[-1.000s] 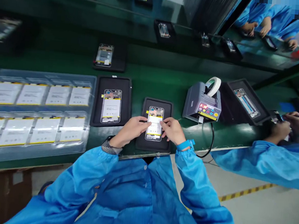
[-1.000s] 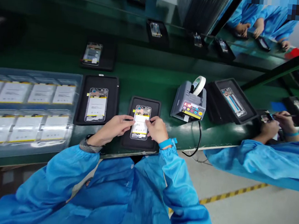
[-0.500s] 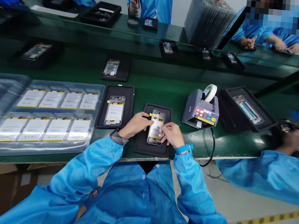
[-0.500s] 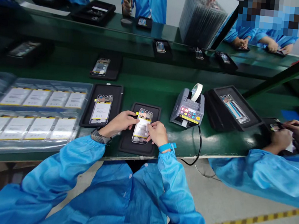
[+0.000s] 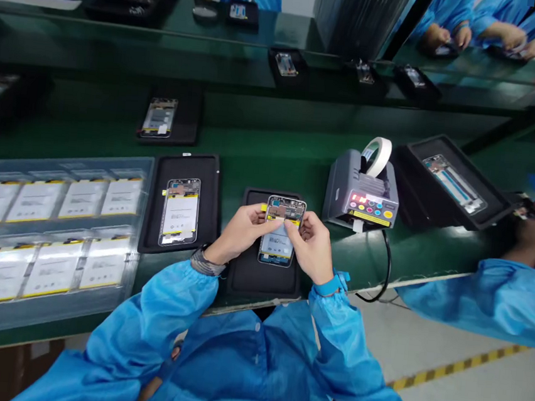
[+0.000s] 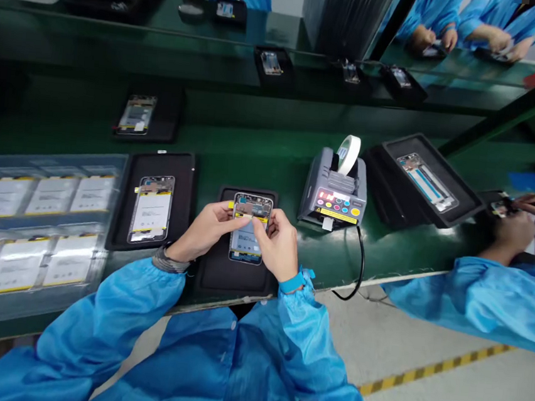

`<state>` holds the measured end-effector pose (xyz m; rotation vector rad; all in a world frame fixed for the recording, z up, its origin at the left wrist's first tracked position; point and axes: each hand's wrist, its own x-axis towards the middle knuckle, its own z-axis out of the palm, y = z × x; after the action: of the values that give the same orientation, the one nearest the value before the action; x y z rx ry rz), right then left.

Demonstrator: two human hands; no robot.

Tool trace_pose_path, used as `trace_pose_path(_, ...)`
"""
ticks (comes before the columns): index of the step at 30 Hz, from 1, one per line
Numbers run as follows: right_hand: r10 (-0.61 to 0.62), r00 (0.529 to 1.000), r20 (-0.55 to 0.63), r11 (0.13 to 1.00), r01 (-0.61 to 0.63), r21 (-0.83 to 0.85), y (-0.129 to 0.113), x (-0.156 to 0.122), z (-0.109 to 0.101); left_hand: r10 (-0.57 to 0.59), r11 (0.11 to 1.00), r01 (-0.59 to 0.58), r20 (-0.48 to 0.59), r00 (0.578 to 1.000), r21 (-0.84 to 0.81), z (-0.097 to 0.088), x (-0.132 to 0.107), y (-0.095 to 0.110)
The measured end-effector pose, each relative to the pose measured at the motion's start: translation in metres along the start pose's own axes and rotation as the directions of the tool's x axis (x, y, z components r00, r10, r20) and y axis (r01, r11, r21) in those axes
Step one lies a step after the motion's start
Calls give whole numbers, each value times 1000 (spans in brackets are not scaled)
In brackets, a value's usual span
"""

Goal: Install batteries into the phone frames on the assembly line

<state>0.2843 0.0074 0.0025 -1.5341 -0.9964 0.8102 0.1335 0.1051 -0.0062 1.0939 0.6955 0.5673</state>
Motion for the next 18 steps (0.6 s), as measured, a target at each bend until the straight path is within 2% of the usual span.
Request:
trace_pose_path(7,4,1000,22,993,-1,-115,-8,-10,5,65,995,-57,-103,993,78,5,-10,0)
trace_pose_path(10,-2,1000,29,990,6,-139,-12,-12,4,105,989,-91,-116,988,119,4,-12,0)
trace_pose_path(18,11,999,30,988,-6,-152,-19,-17,7,118,981,-97,-120,986,167,-1,-11,-1)
